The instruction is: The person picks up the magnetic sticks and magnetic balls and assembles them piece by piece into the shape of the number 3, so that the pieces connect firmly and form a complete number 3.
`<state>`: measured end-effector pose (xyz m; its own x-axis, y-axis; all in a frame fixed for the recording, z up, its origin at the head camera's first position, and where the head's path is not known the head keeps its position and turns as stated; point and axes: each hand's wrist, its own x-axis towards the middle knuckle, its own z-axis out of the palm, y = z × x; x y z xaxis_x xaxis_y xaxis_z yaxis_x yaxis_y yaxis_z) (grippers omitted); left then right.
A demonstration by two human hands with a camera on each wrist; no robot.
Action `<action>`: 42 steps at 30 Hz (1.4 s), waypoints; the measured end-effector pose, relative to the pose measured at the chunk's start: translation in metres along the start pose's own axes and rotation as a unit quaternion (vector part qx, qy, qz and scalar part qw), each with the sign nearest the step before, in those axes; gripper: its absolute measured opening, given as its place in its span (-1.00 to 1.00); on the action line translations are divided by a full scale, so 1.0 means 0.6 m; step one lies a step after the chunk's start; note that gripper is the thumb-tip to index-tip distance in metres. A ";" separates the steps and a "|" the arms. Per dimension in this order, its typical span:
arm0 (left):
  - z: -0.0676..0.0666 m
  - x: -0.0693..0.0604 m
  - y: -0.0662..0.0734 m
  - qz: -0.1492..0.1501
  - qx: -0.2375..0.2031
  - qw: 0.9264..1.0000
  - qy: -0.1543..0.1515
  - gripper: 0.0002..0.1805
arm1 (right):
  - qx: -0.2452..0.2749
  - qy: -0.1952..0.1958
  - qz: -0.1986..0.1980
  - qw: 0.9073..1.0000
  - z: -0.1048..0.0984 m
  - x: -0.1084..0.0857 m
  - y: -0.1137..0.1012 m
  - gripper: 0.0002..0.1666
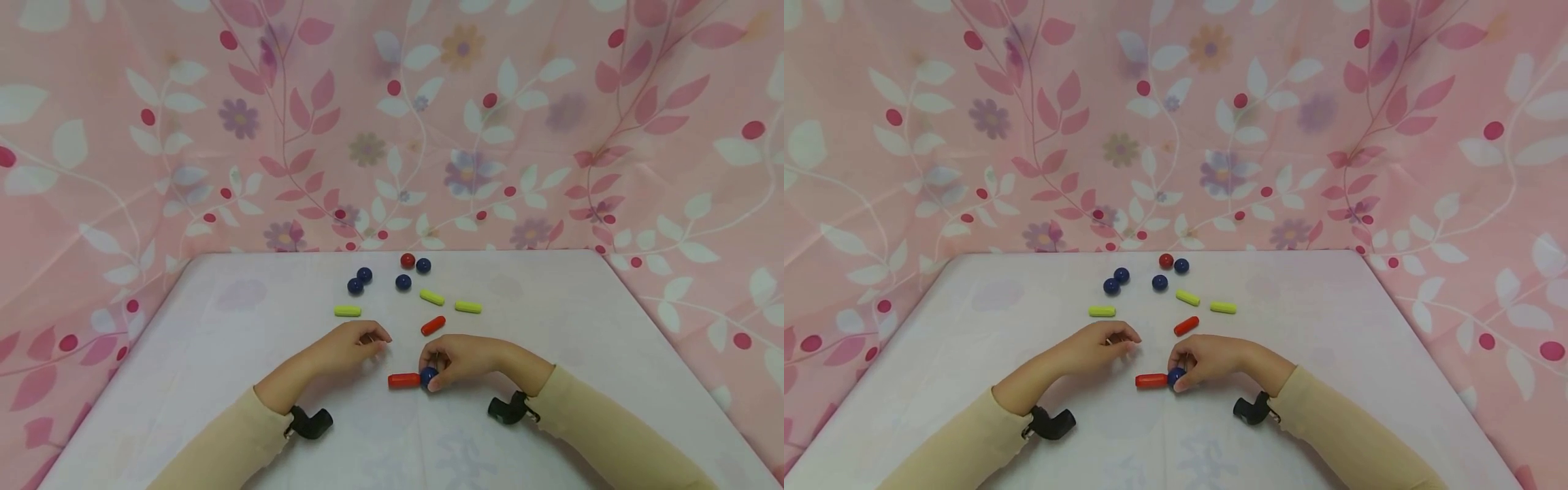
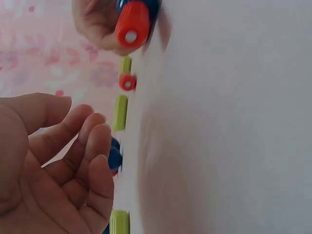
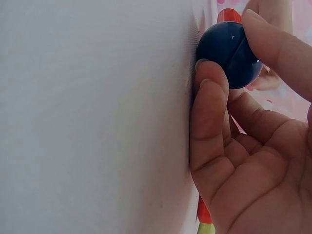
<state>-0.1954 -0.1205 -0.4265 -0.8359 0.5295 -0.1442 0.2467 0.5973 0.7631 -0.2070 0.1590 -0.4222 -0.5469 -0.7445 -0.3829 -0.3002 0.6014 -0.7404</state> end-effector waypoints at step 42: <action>-0.087 0.114 -0.098 -0.092 -0.046 0.964 0.244 -0.51 | 0.007 -0.003 -0.007 1.000 0.001 -0.001 0.005 -0.77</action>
<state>-0.2925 -0.1510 -0.4482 -0.9981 0.0601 0.0136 0.0463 0.5861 0.8089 -0.2072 0.1610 -0.4244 -0.5377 -0.7551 -0.3752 -0.2966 0.5859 -0.7542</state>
